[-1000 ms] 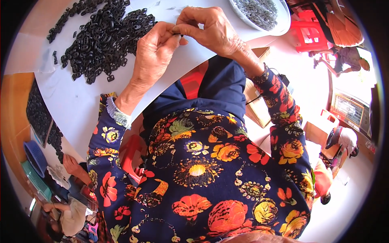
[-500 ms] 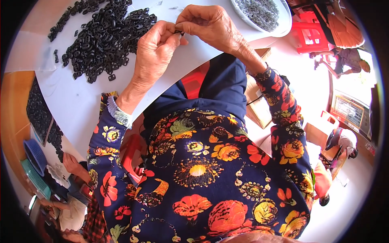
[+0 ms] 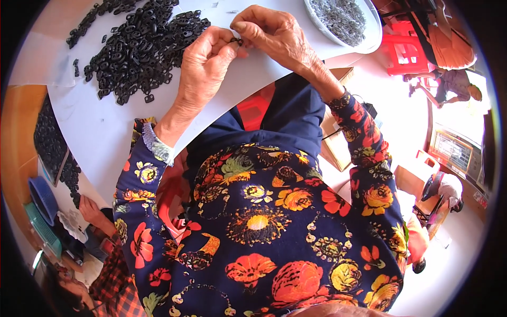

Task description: The person assembles small plastic clips by picking up plastic pieces and metal pins from the table and fitting them together by hand.

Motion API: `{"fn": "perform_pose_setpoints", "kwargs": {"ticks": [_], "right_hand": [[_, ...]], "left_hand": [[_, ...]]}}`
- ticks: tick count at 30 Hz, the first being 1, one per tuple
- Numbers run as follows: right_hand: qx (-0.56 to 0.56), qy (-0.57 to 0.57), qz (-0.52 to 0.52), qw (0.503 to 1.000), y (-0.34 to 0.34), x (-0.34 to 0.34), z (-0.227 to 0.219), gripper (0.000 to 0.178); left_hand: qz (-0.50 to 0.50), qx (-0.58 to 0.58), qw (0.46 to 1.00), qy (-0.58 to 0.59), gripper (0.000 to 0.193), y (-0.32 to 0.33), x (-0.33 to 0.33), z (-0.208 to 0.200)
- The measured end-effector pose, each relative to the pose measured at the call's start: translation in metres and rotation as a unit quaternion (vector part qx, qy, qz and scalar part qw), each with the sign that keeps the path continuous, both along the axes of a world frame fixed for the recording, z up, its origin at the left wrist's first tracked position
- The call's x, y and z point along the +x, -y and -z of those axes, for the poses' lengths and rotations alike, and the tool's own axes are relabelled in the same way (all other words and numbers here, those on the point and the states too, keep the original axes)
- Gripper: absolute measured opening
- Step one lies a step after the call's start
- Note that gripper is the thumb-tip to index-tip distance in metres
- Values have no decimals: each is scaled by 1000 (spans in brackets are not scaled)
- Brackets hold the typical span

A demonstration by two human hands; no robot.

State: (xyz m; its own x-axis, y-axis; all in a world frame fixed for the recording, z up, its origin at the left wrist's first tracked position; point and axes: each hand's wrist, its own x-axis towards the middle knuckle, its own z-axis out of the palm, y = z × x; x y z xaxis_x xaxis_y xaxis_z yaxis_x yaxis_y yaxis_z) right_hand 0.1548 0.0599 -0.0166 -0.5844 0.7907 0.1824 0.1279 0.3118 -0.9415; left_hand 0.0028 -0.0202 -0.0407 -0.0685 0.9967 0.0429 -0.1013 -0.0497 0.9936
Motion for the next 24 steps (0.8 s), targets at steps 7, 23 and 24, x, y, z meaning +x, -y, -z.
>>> {"fn": "perform_pose_setpoints", "kwargs": {"ticks": [7, 23, 24], "right_hand": [[2, 50, 22, 998, 9, 3, -2, 14], [-137, -125, 19, 983, 18, 1, 9, 14], [-140, -116, 15, 983, 18, 3, 7, 14]], "left_hand": [[-2, 3, 1000, -25, 4, 3, -1, -7], [-37, 148, 919, -363, 9, -14, -37, -36], [-70, 216, 871, -436, 10, -23, -53, -38]]}}
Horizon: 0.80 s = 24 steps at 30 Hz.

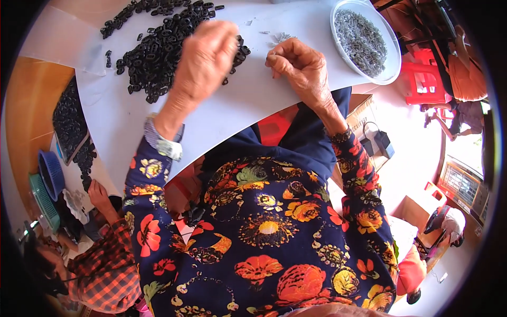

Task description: The person assembles small plastic clips by picking up plastic pieces and metal pins from the table and fitting them together by hand.

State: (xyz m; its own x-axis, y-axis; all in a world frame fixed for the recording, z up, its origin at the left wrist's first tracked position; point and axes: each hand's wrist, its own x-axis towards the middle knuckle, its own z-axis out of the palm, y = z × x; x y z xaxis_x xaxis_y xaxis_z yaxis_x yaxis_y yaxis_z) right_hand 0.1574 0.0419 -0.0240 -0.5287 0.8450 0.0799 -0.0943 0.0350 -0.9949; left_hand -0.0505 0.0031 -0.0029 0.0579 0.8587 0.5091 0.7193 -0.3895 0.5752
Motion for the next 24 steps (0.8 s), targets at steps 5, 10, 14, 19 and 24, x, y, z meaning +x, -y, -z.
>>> {"fn": "perform_pose_setpoints", "kwargs": {"ticks": [5, 10, 14, 19, 24], "right_hand": [[-9, -26, -22, 999, 6, -11, -5, 13], [9, 16, -23, 1000, 2, 4, 1, 12], [-3, 33, -28, 999, 6, 1, -5, 12], [11, 33, -20, 999, 5, 5, -1, 11], [23, 45, -18, 999, 7, -1, -6, 13]], "left_hand": [[-89, 42, 976, -197, 14, -38, -92, -21], [-69, 36, 967, -241, 17, -85, -99, 8], [-85, 28, 955, -282, 21, -73, -84, 12], [3, 7, 971, -238, 13, -61, -72, 12], [8, 13, 993, -116, 13, -56, -73, -4]]}}
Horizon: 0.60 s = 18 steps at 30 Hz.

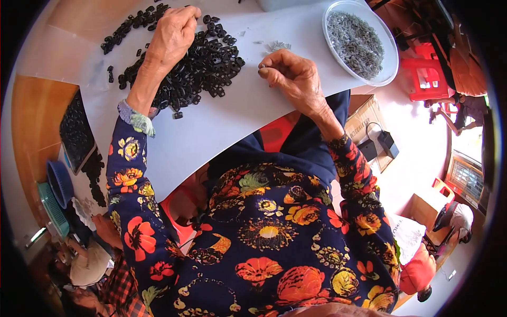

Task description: The person assembles small plastic clips by picking up plastic pieces and metal pins from the table and fitting them together by hand.

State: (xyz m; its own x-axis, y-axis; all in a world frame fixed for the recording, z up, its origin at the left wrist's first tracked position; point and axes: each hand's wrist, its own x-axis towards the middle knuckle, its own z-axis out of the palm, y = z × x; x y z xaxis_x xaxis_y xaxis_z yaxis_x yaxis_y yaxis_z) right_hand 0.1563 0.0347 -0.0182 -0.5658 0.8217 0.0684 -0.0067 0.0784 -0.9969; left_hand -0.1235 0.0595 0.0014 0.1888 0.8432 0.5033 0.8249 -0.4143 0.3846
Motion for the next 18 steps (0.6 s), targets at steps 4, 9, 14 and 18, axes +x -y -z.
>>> {"fn": "perform_pose_setpoints", "kwargs": {"ticks": [4, 9, 14, 18], "right_hand": [[0, -18, 0, 1000, 3, -3, -2, 12], [-6, -5, -6, 1000, 5, -2, -3, 10], [4, 22, 3, 1000, 3, 0, -3, 10], [-19, -40, 8, 999, 3, 0, 2, 13]], "left_hand": [[7, 31, 994, -108, 16, -25, -11, 9], [-9, 7, 988, -152, 19, -34, -6, 22], [-33, -17, 987, -154, 20, -28, 4, 23], [-3, -59, 998, -23, 19, -2, 24, -1]]}}
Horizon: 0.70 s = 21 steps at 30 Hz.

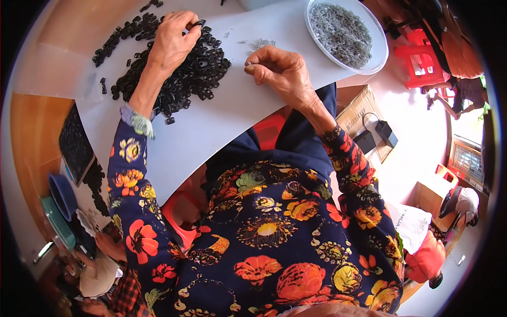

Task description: The person assembles small plastic clips by picking up plastic pieces and metal pins from the table and fitting them together by hand.

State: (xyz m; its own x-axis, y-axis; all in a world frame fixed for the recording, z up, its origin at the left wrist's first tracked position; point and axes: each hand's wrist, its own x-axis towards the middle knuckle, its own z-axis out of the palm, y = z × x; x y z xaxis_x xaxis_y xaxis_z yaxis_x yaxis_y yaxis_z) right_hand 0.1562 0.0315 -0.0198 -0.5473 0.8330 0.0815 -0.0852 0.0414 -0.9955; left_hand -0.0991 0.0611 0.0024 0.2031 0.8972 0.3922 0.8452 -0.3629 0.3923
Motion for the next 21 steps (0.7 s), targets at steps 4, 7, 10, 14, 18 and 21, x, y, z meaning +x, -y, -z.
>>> {"fn": "perform_pose_setpoints", "kwargs": {"ticks": [4, 7, 10, 14, 18, 21], "right_hand": [[-20, -21, 13, 999, -2, 4, 3, 19], [-30, -67, 24, 997, -5, 2, 6, 20], [-1, -41, 33, 999, -5, 1, 6, 18], [-2, -76, 31, 997, -2, -1, 6, 21], [3, -87, 28, 996, -3, -1, 10, 24], [-1, -101, 27, 995, -2, -3, 9, 24]], "left_hand": [[22, -254, 899, 357, 21, 30, 31, -16], [57, -319, 835, 445, 22, 36, 38, -12], [60, -354, 792, 493, 23, 39, 48, -12], [89, -353, 804, 470, 23, 39, 55, -11], [100, -350, 830, 422, 22, 39, 56, -11], [110, -322, 873, 349, 24, 38, 58, -15]]}}
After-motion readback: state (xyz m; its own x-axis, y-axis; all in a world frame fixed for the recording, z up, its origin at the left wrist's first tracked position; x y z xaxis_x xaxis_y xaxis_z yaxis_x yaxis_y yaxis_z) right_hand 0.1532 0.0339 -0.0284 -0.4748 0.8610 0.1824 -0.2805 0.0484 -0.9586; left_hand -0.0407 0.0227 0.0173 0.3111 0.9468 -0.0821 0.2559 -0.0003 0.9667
